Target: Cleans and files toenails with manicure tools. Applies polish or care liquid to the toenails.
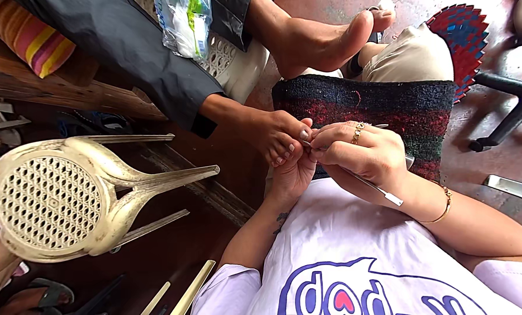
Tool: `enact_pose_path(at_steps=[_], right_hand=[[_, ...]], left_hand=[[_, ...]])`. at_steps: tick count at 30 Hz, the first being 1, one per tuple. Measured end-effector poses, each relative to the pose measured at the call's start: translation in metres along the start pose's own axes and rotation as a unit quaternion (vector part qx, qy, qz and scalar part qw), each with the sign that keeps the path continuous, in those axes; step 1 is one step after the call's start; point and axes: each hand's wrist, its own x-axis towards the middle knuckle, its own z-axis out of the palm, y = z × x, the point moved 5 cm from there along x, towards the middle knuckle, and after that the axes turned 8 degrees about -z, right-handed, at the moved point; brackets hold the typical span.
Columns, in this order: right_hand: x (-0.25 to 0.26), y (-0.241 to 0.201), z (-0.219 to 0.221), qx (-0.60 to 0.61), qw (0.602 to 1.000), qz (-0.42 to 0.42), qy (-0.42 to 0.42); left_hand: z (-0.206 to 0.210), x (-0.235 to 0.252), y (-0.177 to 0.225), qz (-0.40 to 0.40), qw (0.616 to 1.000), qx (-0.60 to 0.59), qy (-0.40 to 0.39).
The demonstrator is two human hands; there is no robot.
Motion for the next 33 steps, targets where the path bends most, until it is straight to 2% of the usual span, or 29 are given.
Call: enact_pose_path(at_steps=[7, 12, 21, 27, 33], right_hand=[[0.003, 0.002, 0.001, 0.0, 1.0, 0.018, -0.013], [0.0, 0.008, 0.001, 0.035, 0.999, 0.007, 0.013], [-0.012, 0.015, 0.005, 0.057, 0.996, -0.05, 0.053], [-0.019, 0.01, 0.007, 0.015, 0.993, -0.11, 0.028], [-0.003, 0.002, 0.001, 0.02, 1.0, 0.004, 0.003]], left_hand=[[0.001, 0.0, 0.0, 0.014, 1.0, 0.018, 0.015], [-0.002, 0.0, 0.0, 0.007, 1.0, 0.017, 0.019], [-0.004, -0.001, 0.001, 0.002, 1.0, 0.024, 0.012], [-0.003, 0.0, 0.0, -0.007, 1.0, 0.02, 0.012], [0.0, -0.001, 0.0, 0.009, 1.0, 0.022, 0.014]])
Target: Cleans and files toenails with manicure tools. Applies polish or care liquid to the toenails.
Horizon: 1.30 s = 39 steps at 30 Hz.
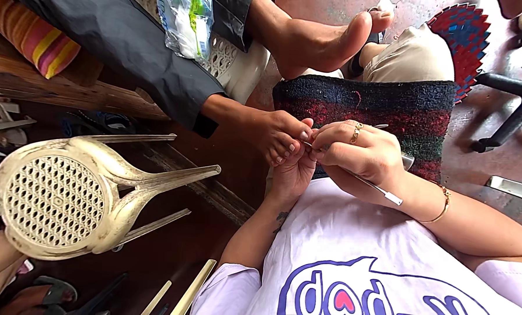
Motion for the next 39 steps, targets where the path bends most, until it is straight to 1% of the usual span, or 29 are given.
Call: enact_pose_path(at_steps=[2, 5, 7, 11, 15, 21, 24, 26, 29, 33, 36, 39], right_hand=[[0.006, -0.002, -0.001, -0.017, 0.999, 0.03, -0.015], [0.014, -0.002, 0.0, -0.017, 0.998, 0.049, -0.03], [0.016, 0.0, -0.001, -0.001, 0.998, 0.051, -0.032], [0.014, 0.006, -0.002, 0.027, 0.999, 0.041, -0.008], [0.007, 0.011, -0.001, 0.043, 0.999, 0.017, 0.012], [-0.007, 0.013, 0.004, 0.04, 0.997, -0.059, 0.043], [-0.013, 0.011, 0.006, 0.018, 0.994, -0.101, 0.034], [-0.015, 0.007, 0.006, -0.003, 0.993, -0.111, 0.026], [-0.009, 0.002, 0.003, 0.006, 0.997, -0.069, 0.017], [0.001, -0.003, 0.0, -0.01, 1.0, 0.007, -0.001], [0.006, -0.002, 0.0, -0.008, 0.999, 0.035, -0.01], [0.008, 0.001, -0.001, 0.007, 0.999, 0.044, -0.005]], left_hand=[[0.0, 0.0, 0.0, 0.003, 1.0, 0.007, 0.009], [-0.002, -0.001, 0.0, -0.005, 1.0, 0.01, 0.024], [-0.003, -0.001, -0.001, -0.01, 1.0, 0.0, 0.02], [-0.002, 0.0, 0.0, -0.007, 1.0, -0.011, 0.012], [-0.003, 0.0, 0.0, -0.007, 1.0, -0.006, 0.01], [-0.004, 0.0, 0.0, -0.012, 1.0, -0.001, 0.002], [-0.005, 0.0, 0.0, -0.013, 1.0, 0.001, -0.002], [-0.005, 0.0, -0.001, -0.014, 1.0, 0.0, 0.002], [-0.005, 0.0, -0.001, -0.015, 1.0, -0.012, 0.006], [-0.001, 0.0, 0.0, 0.0, 1.0, 0.01, 0.008], [-0.001, 0.0, -0.001, 0.001, 1.0, 0.012, 0.013], [-0.002, 0.0, 0.0, 0.0, 1.0, 0.007, 0.013]])
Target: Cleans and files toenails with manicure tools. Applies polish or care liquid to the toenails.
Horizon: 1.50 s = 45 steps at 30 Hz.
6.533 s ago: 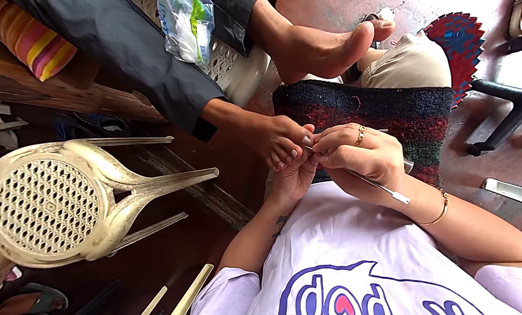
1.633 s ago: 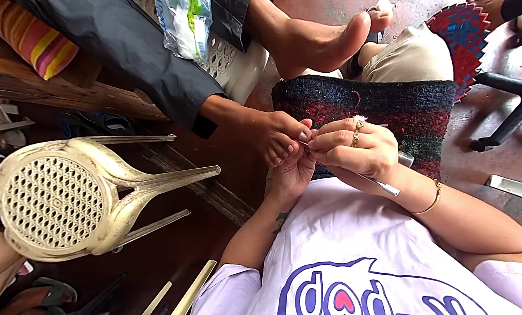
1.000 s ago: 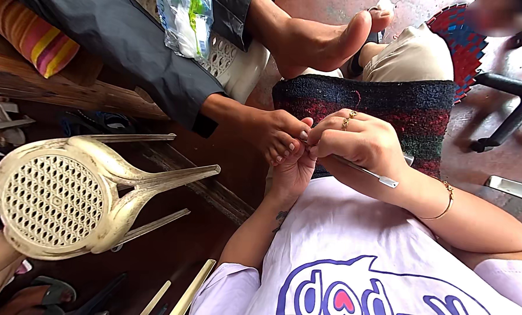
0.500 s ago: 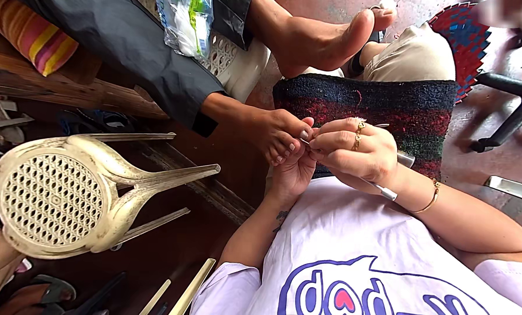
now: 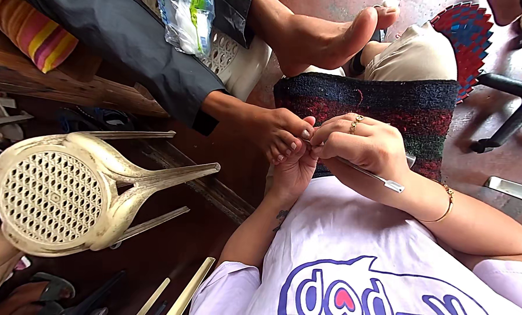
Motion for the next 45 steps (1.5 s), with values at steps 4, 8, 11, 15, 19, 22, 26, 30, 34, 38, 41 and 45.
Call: enact_pose_path(at_steps=[4, 8, 11, 15, 19, 22, 26, 30, 34, 38, 41, 45], right_hand=[[0.0, 0.005, -0.001, 0.023, 1.0, -0.009, 0.01], [-0.003, 0.011, -0.001, 0.054, 0.998, -0.017, 0.026], [-0.006, 0.013, 0.0, 0.069, 0.996, -0.033, 0.038], [-0.01, 0.015, 0.001, 0.064, 0.995, -0.058, 0.048], [-0.015, 0.016, 0.003, 0.06, 0.992, -0.086, 0.063], [-0.019, 0.015, 0.005, 0.04, 0.991, -0.107, 0.064], [-0.025, 0.013, 0.007, 0.012, 0.989, -0.139, 0.05], [-0.019, 0.006, 0.004, 0.007, 0.993, -0.113, 0.031], [-0.007, -0.002, 0.001, -0.021, 0.999, -0.041, 0.005], [0.004, -0.003, 0.0, -0.027, 0.999, 0.005, -0.025], [0.009, -0.001, -0.001, -0.015, 0.999, 0.017, -0.023], [0.006, 0.005, -0.002, 0.012, 1.0, -0.002, -0.001]], left_hand=[[0.001, 0.0, 0.0, -0.001, 1.0, -0.011, 0.0], [0.001, 0.0, 0.0, -0.004, 1.0, -0.015, -0.009], [-0.001, 0.0, 0.001, -0.003, 1.0, -0.013, -0.013], [-0.001, 0.0, 0.001, -0.004, 1.0, -0.007, -0.014], [-0.001, 0.0, 0.001, -0.006, 1.0, -0.011, -0.015], [-0.001, 0.001, 0.001, -0.006, 1.0, -0.008, -0.021], [-0.001, 0.0, 0.0, -0.005, 1.0, 0.002, -0.018], [0.001, 0.0, 0.001, 0.003, 1.0, 0.008, -0.017], [0.002, -0.001, 0.0, 0.001, 1.0, 0.006, -0.01], [0.001, -0.001, 0.0, 0.002, 1.0, 0.028, 0.011], [0.0, -0.002, 0.0, 0.0, 1.0, 0.026, 0.011], [0.0, -0.003, 0.001, 0.004, 1.0, 0.029, 0.002]])
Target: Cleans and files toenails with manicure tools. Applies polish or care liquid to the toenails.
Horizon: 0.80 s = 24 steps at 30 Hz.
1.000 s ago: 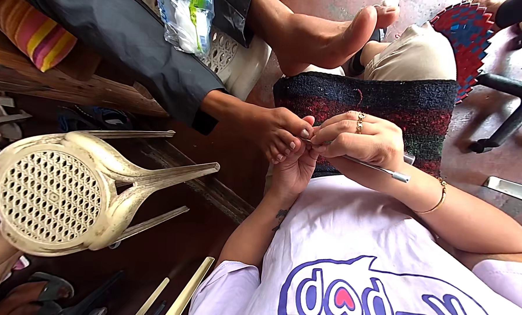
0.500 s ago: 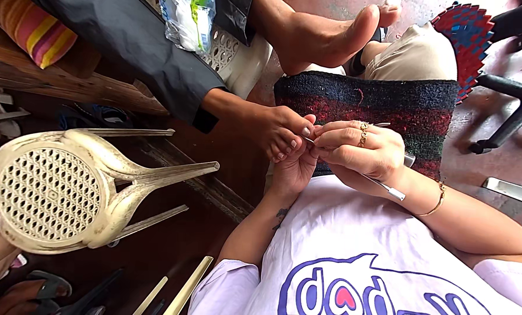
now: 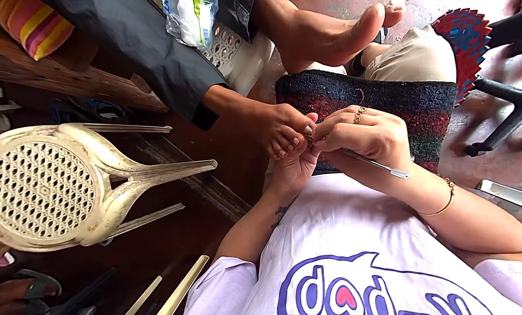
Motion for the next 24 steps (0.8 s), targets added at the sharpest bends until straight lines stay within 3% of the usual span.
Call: enact_pose_path(at_steps=[13, 24], right_hand=[[-0.022, 0.009, 0.007, 0.024, 0.993, -0.099, 0.064], [-0.03, 0.003, 0.011, -0.032, 0.988, -0.147, 0.033]], left_hand=[[-0.001, 0.002, -0.001, -0.007, 0.999, -0.028, -0.035], [-0.001, 0.001, -0.001, -0.013, 0.999, -0.026, -0.027]])
